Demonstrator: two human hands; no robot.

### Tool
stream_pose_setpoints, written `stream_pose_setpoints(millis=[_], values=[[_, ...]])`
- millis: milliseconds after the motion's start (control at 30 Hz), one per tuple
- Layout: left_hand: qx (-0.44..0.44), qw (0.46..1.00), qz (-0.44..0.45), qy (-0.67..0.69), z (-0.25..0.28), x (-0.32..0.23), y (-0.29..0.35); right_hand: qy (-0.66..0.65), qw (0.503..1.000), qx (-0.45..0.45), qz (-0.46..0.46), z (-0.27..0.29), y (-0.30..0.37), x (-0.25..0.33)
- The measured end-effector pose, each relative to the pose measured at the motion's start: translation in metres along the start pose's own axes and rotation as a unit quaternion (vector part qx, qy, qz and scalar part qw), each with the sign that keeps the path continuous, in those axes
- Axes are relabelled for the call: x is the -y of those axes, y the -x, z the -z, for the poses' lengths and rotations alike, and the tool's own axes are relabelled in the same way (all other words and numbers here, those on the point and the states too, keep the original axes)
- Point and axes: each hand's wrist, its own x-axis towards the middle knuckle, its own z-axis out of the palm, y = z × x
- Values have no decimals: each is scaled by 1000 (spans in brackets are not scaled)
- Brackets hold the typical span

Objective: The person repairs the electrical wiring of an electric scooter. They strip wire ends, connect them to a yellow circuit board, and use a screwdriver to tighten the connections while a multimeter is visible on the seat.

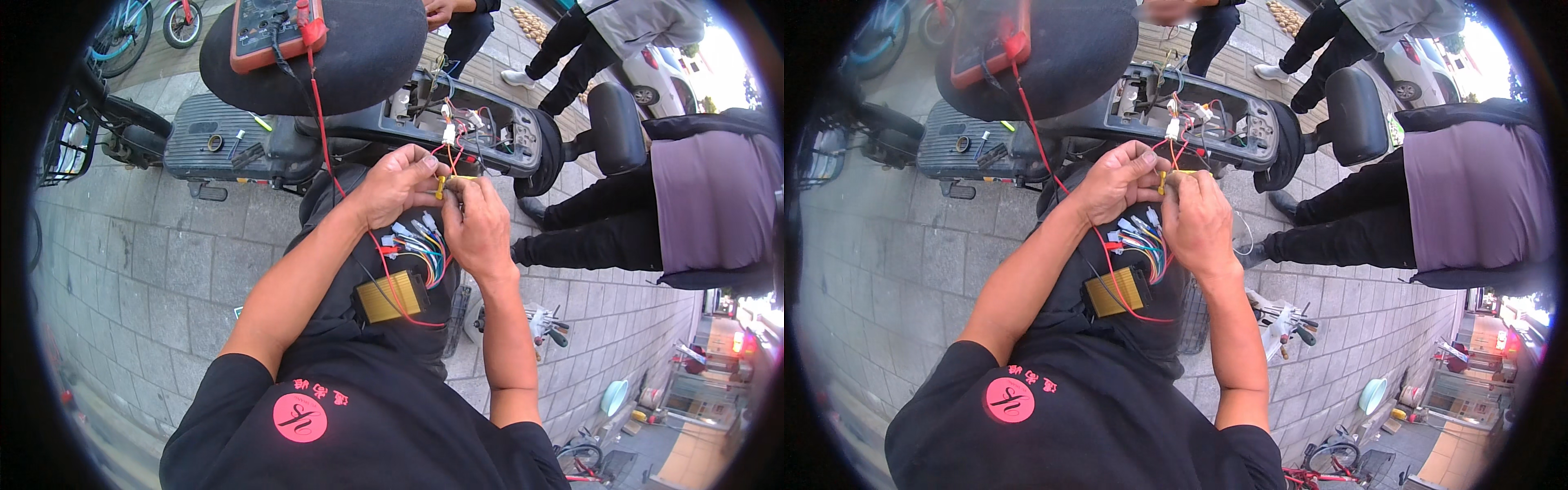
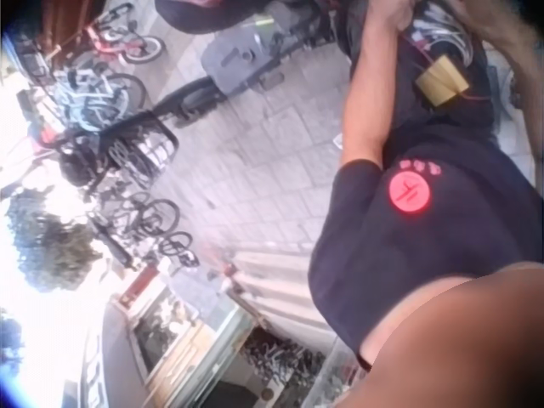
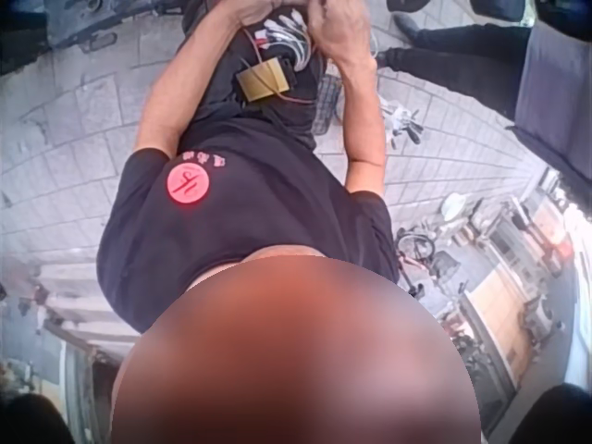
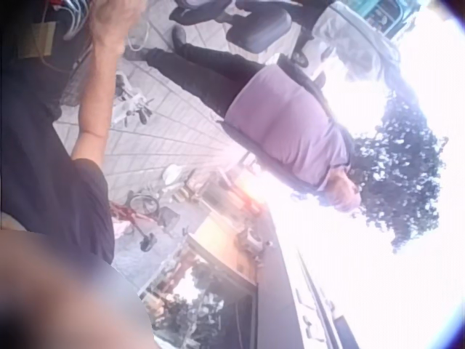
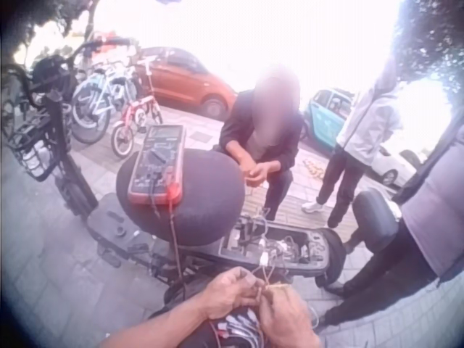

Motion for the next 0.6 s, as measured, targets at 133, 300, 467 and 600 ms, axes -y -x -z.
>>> stream_pose_setpoints(millis=[133, 300, 467, 600], values=[[-4, 1000, 8, -1, -1, -1, 0, -54, 995, -21, -80, 2, 3, 10], [-2, 1000, 5, -5, 1, 1, -1, 48, 993, 11, -103, 0, 3, 14], [-13, 1000, 4, -15, 0, -1, 0, -8, 992, 17, -124, -2, -1, 15], [-5, 1000, 11, -5, -1, -2, 0, -4, 999, 18, -38, 3, -3, 7]])
